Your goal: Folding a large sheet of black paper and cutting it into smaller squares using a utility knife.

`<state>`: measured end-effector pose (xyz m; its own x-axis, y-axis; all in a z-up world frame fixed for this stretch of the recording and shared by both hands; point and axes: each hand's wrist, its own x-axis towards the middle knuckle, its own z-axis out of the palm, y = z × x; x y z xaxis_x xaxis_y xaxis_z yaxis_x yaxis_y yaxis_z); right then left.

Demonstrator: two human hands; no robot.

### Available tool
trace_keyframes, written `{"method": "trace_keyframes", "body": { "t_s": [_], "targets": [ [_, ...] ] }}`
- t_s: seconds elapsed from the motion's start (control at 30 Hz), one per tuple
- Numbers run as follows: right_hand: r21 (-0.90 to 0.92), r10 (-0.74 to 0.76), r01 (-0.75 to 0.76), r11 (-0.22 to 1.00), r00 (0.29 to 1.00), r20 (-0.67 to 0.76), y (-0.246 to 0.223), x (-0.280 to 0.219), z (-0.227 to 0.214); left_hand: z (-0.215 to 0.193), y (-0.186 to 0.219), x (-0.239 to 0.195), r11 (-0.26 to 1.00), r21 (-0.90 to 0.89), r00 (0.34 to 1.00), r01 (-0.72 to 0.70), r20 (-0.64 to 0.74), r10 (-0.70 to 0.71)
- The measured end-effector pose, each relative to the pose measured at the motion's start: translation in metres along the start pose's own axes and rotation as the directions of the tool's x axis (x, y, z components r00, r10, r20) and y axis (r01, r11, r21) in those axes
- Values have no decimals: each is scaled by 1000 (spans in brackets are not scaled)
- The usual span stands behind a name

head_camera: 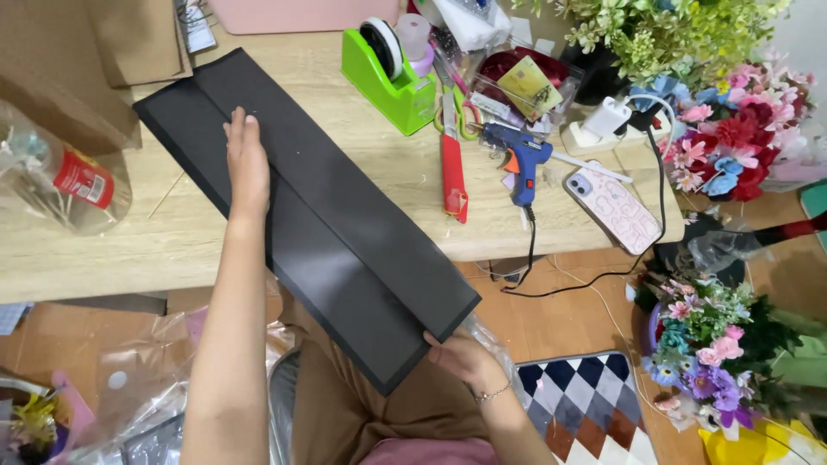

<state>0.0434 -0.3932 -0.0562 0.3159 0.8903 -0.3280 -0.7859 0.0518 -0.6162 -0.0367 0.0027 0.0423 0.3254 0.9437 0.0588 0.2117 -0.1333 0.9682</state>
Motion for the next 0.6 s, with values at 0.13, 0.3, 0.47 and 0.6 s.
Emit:
{"method": "trace_keyframes", "body": {
  "t_s": [0.13,0.3,0.47,0.6],
  "targets": [
    [128,87,-91,988,996,36,12,-5,-28,-33,25,-83,945,-290,985,-153,28,168],
    [95,44,-42,995,999,-12,1,-13,-7,-65,-20,-227,771,-636,995,-23,-88,-43],
    [66,52,-50,997,998,-28,16,-8,-29,-38,-39,-286,506,-761,838,406,90,-538],
    [48,-5,0,999,996,93,2,-18,-1,-12,-45,-301,301,-714,755,632,481,-445]
  ]
}}
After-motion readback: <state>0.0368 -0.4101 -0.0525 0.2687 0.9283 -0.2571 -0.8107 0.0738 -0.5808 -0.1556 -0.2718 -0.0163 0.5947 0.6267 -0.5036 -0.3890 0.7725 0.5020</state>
